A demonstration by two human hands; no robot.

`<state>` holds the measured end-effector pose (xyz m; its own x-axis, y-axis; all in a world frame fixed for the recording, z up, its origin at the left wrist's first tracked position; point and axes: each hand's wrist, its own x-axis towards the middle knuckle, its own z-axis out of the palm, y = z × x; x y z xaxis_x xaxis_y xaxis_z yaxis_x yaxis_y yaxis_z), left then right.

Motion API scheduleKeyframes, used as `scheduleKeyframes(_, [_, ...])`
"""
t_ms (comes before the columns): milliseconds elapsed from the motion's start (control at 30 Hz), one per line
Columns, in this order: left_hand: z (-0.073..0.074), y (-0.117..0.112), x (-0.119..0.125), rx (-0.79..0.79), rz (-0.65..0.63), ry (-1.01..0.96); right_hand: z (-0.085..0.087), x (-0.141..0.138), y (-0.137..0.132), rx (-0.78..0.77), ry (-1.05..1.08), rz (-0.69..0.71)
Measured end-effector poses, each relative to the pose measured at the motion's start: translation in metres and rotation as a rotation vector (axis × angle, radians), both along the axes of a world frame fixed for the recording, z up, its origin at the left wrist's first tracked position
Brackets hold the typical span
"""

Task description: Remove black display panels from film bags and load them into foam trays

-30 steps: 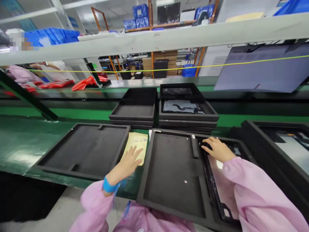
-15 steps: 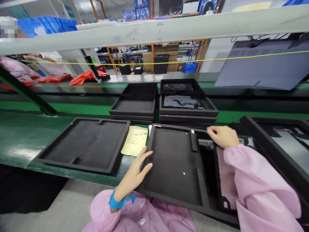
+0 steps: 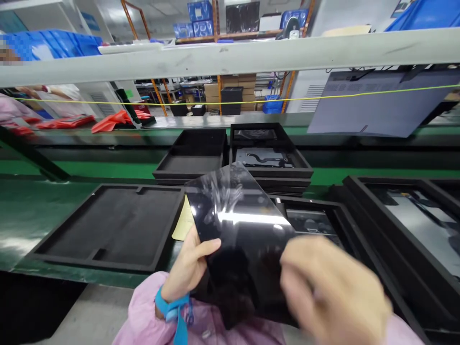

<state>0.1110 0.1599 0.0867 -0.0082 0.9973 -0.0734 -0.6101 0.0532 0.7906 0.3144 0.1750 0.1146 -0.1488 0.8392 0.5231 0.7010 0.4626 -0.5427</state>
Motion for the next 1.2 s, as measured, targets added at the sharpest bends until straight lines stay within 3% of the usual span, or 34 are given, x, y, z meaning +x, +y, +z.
scheduleKeyframes(67, [-0.005,0.002,-0.014,0.117,-0.06,0.097,0.015,0.001,0.044,-0.002,0.094,-0.121])
scheduleKeyframes(167, [-0.006,-0.001,-0.02,0.216,-0.169,0.175,0.022,-0.002,0.102,-0.187,0.154,-0.017])
scheduleKeyframes(233, [-0.003,-0.003,-0.018,0.236,-0.207,0.199,0.017,-0.009,0.118,-0.157,0.169,-0.02])
scheduleKeyframes(333, [0.002,-0.002,-0.014,0.22,-0.24,0.209,0.006,-0.019,0.112,0.027,0.187,-0.12])
scheduleKeyframes(400, [0.003,0.001,-0.014,0.21,-0.243,0.193,0.002,-0.021,0.098,0.071,0.217,-0.113])
scheduleKeyframes(600, [0.003,0.017,-0.011,0.159,-0.24,0.128,-0.005,-0.001,0.073,-0.226,0.589,0.046])
scheduleKeyframes(733, [0.0,0.041,-0.002,0.074,-0.198,0.104,-0.023,0.021,0.095,-0.314,0.757,0.07])
scheduleKeyframes(933, [-0.012,0.096,-0.001,-0.066,-0.105,0.154,-0.056,0.045,0.158,-0.492,0.673,0.204])
scheduleKeyframes(1067, [-0.001,0.112,-0.005,-0.193,-0.048,0.359,-0.045,0.029,0.163,-0.605,0.781,0.314])
scheduleKeyframes(1200, [0.014,0.099,-0.007,-0.202,-0.023,0.503,-0.032,0.019,0.136,-0.598,0.895,0.346])
